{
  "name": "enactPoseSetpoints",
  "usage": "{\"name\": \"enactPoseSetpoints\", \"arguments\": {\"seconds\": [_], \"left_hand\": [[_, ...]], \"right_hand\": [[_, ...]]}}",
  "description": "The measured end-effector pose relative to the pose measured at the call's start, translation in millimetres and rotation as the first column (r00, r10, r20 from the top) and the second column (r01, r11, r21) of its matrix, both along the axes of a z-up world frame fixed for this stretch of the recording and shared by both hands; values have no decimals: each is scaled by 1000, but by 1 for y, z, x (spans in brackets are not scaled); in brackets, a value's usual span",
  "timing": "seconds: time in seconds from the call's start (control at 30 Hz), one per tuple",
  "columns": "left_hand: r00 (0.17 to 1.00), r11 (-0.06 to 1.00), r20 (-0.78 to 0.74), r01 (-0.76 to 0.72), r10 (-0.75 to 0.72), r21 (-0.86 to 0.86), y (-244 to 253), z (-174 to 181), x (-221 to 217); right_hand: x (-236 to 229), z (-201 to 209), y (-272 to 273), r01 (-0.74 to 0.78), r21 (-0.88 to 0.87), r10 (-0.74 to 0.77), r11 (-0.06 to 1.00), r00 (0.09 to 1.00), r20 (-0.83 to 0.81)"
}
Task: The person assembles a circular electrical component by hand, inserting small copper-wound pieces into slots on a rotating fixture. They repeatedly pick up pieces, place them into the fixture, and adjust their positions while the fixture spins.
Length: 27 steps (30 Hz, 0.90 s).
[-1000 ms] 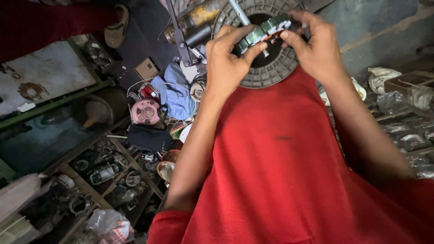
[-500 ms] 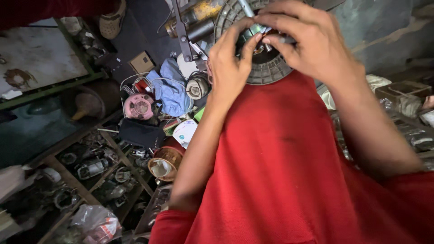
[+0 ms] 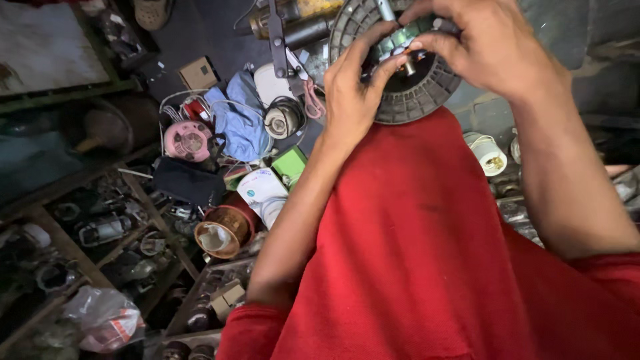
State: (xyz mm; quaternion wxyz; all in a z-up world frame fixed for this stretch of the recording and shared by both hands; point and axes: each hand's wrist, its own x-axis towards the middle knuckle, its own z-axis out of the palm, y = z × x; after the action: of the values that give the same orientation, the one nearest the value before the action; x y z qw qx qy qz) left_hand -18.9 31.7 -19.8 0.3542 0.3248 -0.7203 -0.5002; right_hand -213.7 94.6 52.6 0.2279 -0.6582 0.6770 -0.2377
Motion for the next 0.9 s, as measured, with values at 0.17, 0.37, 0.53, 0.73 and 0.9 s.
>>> {"name": "enactPoseSetpoints", "arguments": {"seconds": [0.17, 0.37, 0.53, 0.73, 0.9], "left_hand": [[998, 996, -26, -57, 55, -69, 1, -3, 4], [994, 994, -24, -108, 108, 35, 5, -7, 9], [994, 993, -48, -90, 94, 73, 4, -12, 11], [993, 992, -88, -69, 78, 103, 5, -16, 12], [995, 1000, -93, -23, 24, 20, 5, -27, 11]], "right_hand": [[7, 4, -3, -19, -78, 11, 997, 995, -102], [6, 14, -4, -97, -174, 91, 980, 995, -40], [8, 13, -8, -205, -139, 173, 969, 962, -213], [6, 11, -22, -258, -53, 240, 965, 945, -223], [7, 14, -27, -215, 76, 226, 974, 951, -211]]}}
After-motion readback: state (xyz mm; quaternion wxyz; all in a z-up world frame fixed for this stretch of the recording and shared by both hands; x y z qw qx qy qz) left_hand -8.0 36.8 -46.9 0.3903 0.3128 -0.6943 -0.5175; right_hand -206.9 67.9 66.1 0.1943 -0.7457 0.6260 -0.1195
